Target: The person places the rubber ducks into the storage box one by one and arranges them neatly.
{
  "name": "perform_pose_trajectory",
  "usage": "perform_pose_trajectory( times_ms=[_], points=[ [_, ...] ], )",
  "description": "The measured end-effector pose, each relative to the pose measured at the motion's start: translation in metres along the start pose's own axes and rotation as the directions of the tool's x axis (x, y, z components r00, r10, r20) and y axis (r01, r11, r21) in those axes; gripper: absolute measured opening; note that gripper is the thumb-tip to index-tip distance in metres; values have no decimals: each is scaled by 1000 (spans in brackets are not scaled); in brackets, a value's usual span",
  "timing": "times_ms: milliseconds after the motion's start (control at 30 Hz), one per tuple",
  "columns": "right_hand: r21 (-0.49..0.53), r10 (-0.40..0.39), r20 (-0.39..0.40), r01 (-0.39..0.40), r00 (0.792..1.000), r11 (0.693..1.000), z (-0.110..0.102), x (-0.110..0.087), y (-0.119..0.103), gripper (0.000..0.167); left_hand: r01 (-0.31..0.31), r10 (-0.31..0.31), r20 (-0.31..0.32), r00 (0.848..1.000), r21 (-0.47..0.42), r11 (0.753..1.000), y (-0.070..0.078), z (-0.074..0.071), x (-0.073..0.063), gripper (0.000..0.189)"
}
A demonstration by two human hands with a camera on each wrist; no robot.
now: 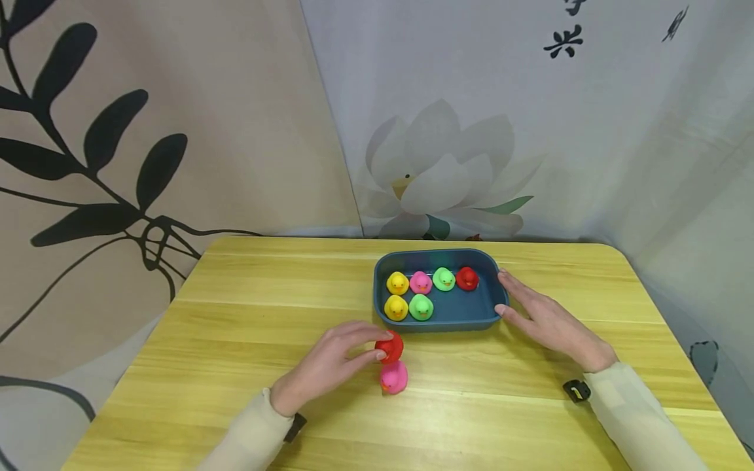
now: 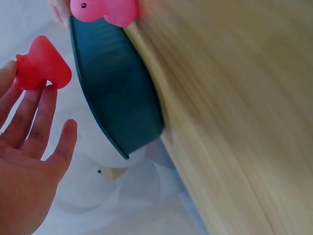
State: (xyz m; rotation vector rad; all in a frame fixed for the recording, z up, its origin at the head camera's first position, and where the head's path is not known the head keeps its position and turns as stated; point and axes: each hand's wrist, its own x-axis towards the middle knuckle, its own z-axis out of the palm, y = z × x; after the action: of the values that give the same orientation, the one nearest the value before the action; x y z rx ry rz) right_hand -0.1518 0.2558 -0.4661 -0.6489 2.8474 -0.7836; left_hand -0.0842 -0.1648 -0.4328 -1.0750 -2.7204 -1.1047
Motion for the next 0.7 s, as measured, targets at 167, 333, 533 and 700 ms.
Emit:
perform_pose_trajectory(
  times_ms=[167, 333, 533, 700],
  points=[
    [-1, 3, 3, -3, 1000, 1000, -1, 0, 0, 80, -51, 50, -23, 998, -42, 998, 5, 7, 14, 32],
    [-10, 0, 0, 0, 1000, 1000, -2, 0, 0, 79, -86, 83, -43, 996, -54, 995, 9, 14, 30, 31],
    [-9, -8, -4, 8, 1000, 1000, -1, 0, 1, 79, -117, 113, -62, 992, -61, 991, 15, 21, 47, 31],
    [-13, -6, -3, 6, 1000, 1000, 0, 1, 1, 79, -90, 86, -68, 994, -71, 993, 18, 27, 58, 31]
  ],
)
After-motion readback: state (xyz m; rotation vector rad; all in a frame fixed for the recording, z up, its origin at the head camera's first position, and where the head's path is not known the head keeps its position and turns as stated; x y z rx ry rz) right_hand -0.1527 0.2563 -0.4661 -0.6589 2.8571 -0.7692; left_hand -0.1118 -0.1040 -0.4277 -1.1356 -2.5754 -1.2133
